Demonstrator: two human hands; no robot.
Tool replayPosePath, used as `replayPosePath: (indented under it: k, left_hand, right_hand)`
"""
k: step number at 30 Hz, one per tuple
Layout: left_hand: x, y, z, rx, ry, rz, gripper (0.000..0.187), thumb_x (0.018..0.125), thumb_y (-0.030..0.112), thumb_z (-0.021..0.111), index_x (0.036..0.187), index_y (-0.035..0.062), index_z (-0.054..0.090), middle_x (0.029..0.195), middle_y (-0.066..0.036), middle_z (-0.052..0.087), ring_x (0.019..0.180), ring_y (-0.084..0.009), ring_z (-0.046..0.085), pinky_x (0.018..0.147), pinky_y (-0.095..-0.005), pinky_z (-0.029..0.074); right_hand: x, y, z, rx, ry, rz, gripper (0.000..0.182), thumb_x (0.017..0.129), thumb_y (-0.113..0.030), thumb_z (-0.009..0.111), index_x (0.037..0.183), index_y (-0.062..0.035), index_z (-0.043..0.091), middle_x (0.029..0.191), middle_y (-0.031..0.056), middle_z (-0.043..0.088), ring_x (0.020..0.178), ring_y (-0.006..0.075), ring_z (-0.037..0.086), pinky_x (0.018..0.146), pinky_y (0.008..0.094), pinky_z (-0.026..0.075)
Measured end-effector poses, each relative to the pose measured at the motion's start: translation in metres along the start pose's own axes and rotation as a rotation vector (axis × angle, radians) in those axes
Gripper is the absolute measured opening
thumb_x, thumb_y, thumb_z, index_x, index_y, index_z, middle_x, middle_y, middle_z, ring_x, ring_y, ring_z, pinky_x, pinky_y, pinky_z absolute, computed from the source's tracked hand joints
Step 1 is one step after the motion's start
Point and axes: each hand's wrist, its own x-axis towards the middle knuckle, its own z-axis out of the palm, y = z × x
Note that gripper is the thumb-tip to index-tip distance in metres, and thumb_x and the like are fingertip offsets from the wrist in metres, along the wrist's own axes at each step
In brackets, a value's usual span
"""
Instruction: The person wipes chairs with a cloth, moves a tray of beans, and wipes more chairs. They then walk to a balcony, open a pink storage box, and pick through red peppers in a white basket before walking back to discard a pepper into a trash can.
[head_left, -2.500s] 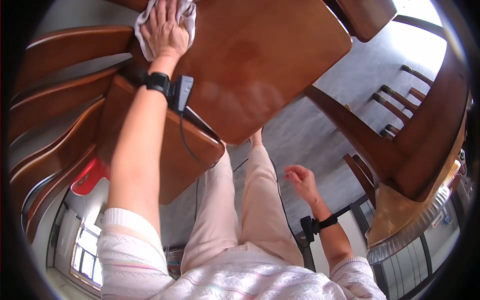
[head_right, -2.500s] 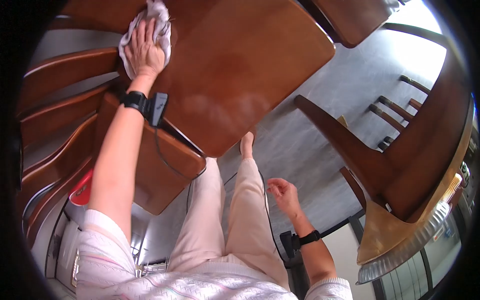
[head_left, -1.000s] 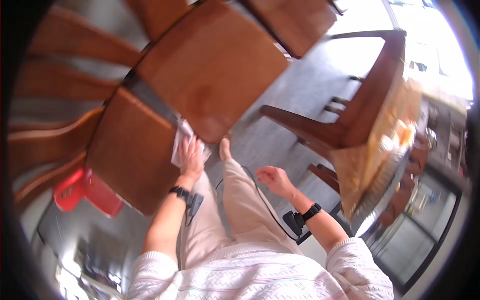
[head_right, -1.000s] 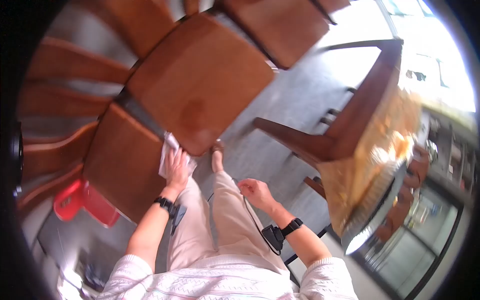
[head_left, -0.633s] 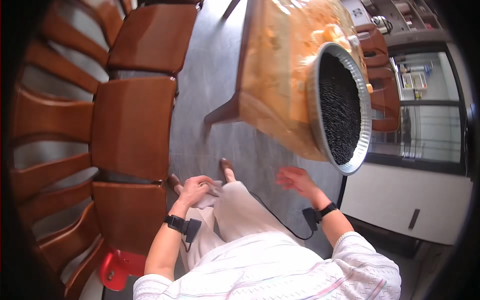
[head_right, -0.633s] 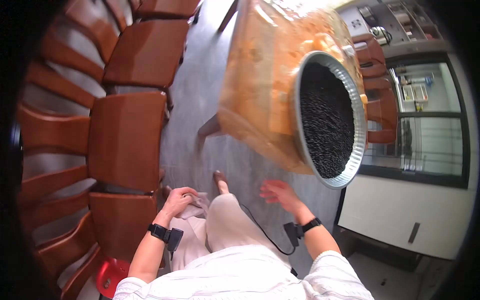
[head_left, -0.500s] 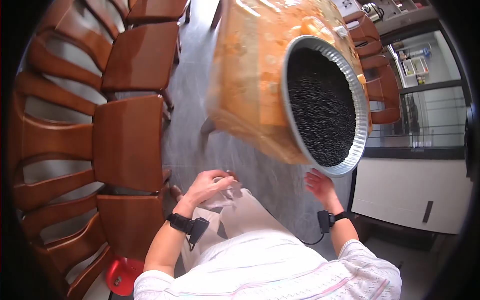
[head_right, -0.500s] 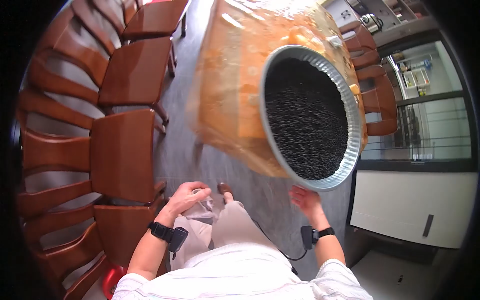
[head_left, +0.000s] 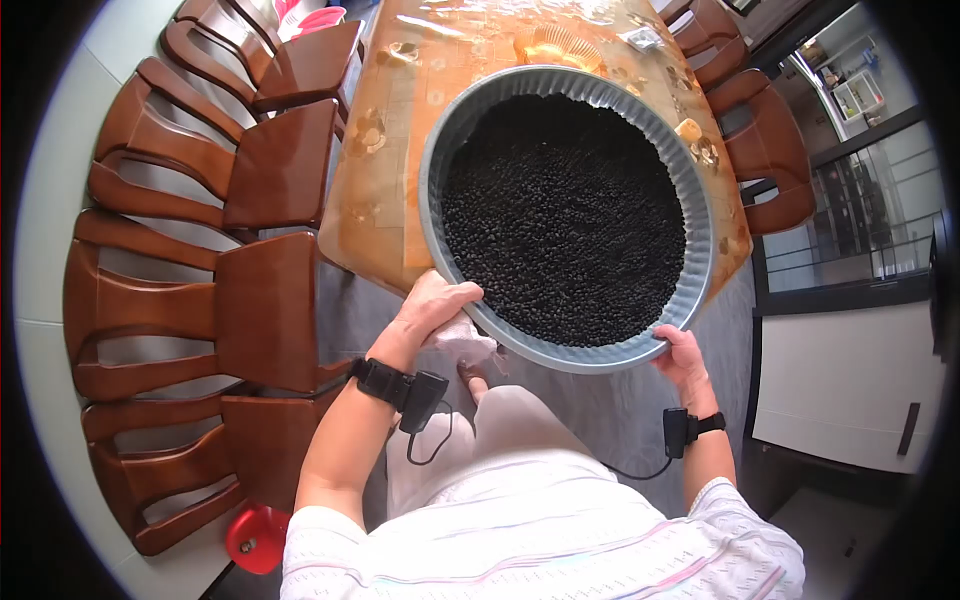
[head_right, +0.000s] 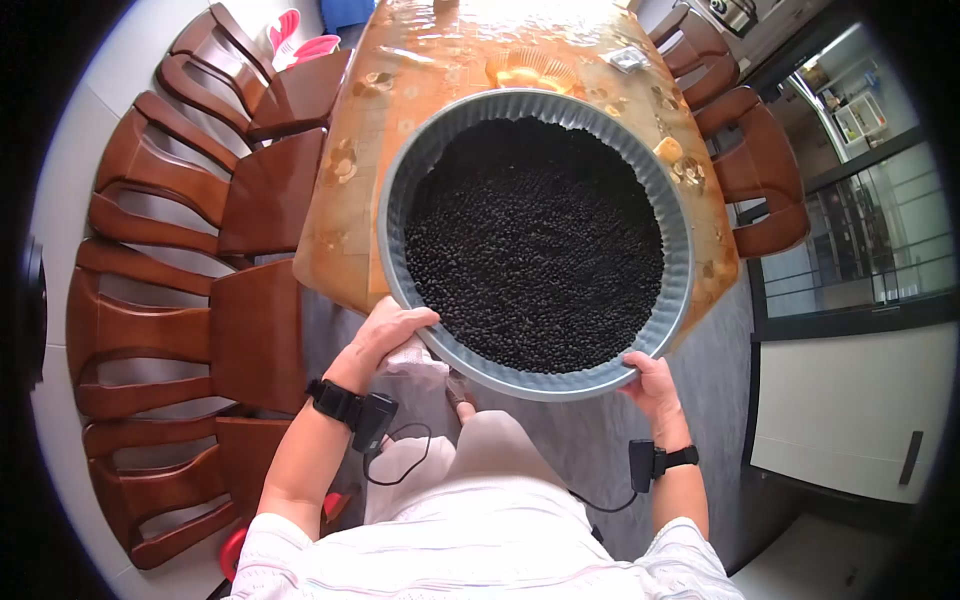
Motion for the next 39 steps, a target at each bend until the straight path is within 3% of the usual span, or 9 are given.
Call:
replayPosePath:
  k: [7, 11, 15, 20, 25, 28, 32, 37, 39]
  left_hand:
    - [-0.054, -0.022, 0.017, 0.020, 0.252, 0.311, 0.018, 0.069, 0.010, 0.057, 0.079, -0.0045, 0.061, 0.074, -0.005, 0.060, 0.067, -0.0119, 0.056, 0.060, -0.0290, 0.046]
    - [-0.086, -0.037, -0.027, -0.246, 0.184, 0.066, 0.013, 0.071, 0.008, 0.059, 0.079, -0.0023, 0.061, 0.074, -0.005, 0.062, 0.065, -0.0123, 0.058, 0.059, -0.0265, 0.048]
    - [-0.134, -0.041, -0.032, -0.349, 0.264, 0.033, 0.016, 0.070, 0.013, 0.058, 0.070, -0.0026, 0.061, 0.065, -0.003, 0.058, 0.059, -0.0105, 0.053, 0.054, -0.0271, 0.043]
    - [-0.184, -0.099, -0.032, -0.523, 0.365, 0.091, 0.015, 0.071, 0.010, 0.058, 0.080, -0.0019, 0.061, 0.074, -0.004, 0.060, 0.066, -0.0124, 0.057, 0.060, -0.0265, 0.046]
    - [-0.151, -0.111, 0.001, -0.623, 0.518, 0.071, 0.019, 0.071, 0.007, 0.058, 0.088, -0.0001, 0.059, 0.079, -0.003, 0.060, 0.073, -0.0122, 0.058, 0.067, -0.0263, 0.049]
    - [-0.113, -0.136, 0.018, -0.633, 0.690, 0.109, 0.019, 0.072, 0.009, 0.059, 0.089, 0.0006, 0.060, 0.080, -0.002, 0.060, 0.074, -0.0115, 0.057, 0.068, -0.0261, 0.048]
    - [-0.102, -0.165, 0.033, -0.677, 0.748, -0.110, 0.018, 0.074, 0.011, 0.062, 0.089, 0.0014, 0.061, 0.081, -0.002, 0.061, 0.074, -0.0110, 0.058, 0.068, -0.0258, 0.048]
    - [-0.058, -0.220, 0.063, -0.848, 0.877, -0.231, 0.017, 0.075, 0.010, 0.062, 0.089, 0.0009, 0.062, 0.082, -0.003, 0.063, 0.073, -0.0125, 0.059, 0.066, -0.0271, 0.048]
    - [-0.053, -0.251, 0.077, -0.927, 0.959, -0.308, 0.016, 0.075, 0.009, 0.062, 0.088, 0.0009, 0.062, 0.082, -0.004, 0.063, 0.072, -0.0133, 0.059, 0.065, -0.0278, 0.049]
  right_hand:
    - [-0.022, 0.038, 0.017, 0.167, 0.124, -0.220, 0.021, 0.072, 0.002, 0.055, 0.092, -0.0041, 0.055, 0.081, 0.0024, 0.057, 0.069, 0.0152, 0.059, 0.060, 0.0295, 0.048]
    - [-0.042, 0.010, 0.030, -0.057, -0.059, -0.214, 0.009, 0.072, -0.001, 0.057, 0.081, -0.0027, 0.056, 0.073, 0.0027, 0.057, 0.063, 0.0136, 0.057, 0.057, 0.0278, 0.047]
    - [-0.088, -0.016, 0.089, -0.151, 0.087, -0.260, 0.007, 0.071, -0.002, 0.059, 0.069, -0.0056, 0.052, 0.061, -0.0013, 0.050, 0.050, 0.0089, 0.048, 0.043, 0.0234, 0.035]
    - [-0.099, -0.002, 0.117, -0.327, -0.032, -0.247, 0.008, 0.071, -0.001, 0.058, 0.076, -0.0037, 0.054, 0.066, 0.0006, 0.053, 0.056, 0.0097, 0.052, 0.047, 0.0235, 0.038]
    - [-0.005, -0.019, 0.120, -0.333, -0.195, -0.166, 0.018, 0.073, 0.001, 0.058, 0.090, -0.0018, 0.056, 0.081, 0.0022, 0.059, 0.071, 0.0118, 0.057, 0.061, 0.0238, 0.044]
    - [0.077, -0.010, 0.125, -0.365, -0.288, -0.115, 0.017, 0.074, -0.001, 0.059, 0.091, -0.0021, 0.056, 0.081, 0.0021, 0.058, 0.069, 0.0106, 0.056, 0.055, 0.0238, 0.042]
    - [0.157, 0.013, 0.127, -0.589, -0.335, 0.057, 0.013, 0.076, -0.005, 0.062, 0.088, -0.0012, 0.056, 0.072, 0.0006, 0.056, 0.060, 0.0086, 0.053, 0.044, 0.0230, 0.035]
    - [0.237, 0.034, 0.165, -0.765, -0.535, 0.191, 0.009, 0.077, -0.006, 0.059, 0.082, 0.0017, 0.059, 0.071, 0.0004, 0.057, 0.058, 0.0088, 0.051, 0.046, 0.0238, 0.036]
    - [0.262, 0.065, 0.172, -0.853, -0.769, 0.015, 0.012, 0.078, -0.006, 0.056, 0.085, 0.0032, 0.060, 0.071, 0.0007, 0.057, 0.060, 0.0100, 0.052, 0.050, 0.0246, 0.038]
